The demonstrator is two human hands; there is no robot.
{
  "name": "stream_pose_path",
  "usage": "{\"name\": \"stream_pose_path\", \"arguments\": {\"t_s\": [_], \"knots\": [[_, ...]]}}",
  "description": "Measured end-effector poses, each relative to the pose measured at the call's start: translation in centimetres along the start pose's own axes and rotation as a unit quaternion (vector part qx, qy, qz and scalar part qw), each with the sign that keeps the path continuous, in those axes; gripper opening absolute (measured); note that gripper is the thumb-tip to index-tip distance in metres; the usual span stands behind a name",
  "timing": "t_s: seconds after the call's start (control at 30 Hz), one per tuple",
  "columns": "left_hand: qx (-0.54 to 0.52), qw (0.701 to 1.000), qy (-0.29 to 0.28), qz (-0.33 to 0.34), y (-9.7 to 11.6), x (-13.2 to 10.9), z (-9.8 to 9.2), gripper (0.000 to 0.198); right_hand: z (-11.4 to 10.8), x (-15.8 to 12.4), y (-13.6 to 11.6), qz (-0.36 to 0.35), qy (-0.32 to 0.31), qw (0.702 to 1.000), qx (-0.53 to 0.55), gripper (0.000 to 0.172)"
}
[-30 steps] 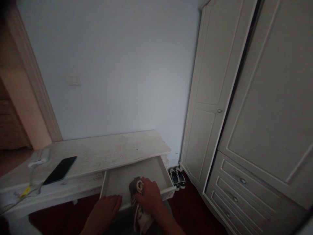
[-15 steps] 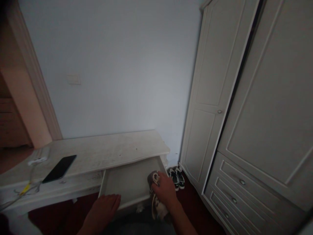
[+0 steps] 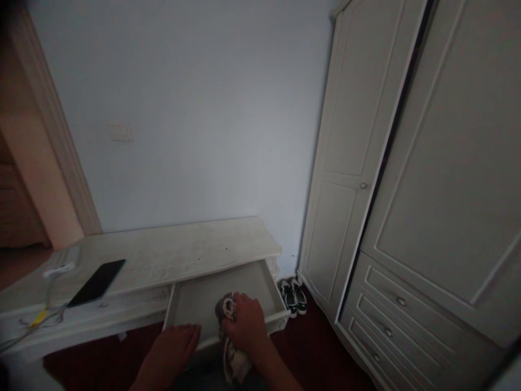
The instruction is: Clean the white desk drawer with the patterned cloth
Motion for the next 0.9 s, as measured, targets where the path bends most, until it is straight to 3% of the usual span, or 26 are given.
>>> {"name": "stream_pose_path", "arguments": {"t_s": [0.23, 0.7, 0.9], "knots": [[-0.068, 0.997, -0.003, -0.044, 0.3, 0.1, -2.3, 0.049, 1.1, 0.1, -2.4, -0.027, -0.017, 0.999, 0.024, 0.041], [-0.056, 0.997, 0.043, -0.031, 0.0, 0.1, -0.1, 0.046, 1.2, -0.5, -1.8, -0.012, -0.023, 0.999, 0.026, 0.064], [-0.078, 0.996, 0.020, -0.039, 0.1, 0.1, -1.2, 0.048, 1.2, -0.5, -1.8, -0.018, -0.029, 0.999, 0.039, 0.055]]}}
Point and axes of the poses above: each hand's wrist, its own x-axis towards the middle knuckle, its own z-axis out of the palm, y = z × x, the point moved 2 cm from there along x, towards the middle knuckle, and after that the axes turned 2 degrees about z, right-handed, at the moved point
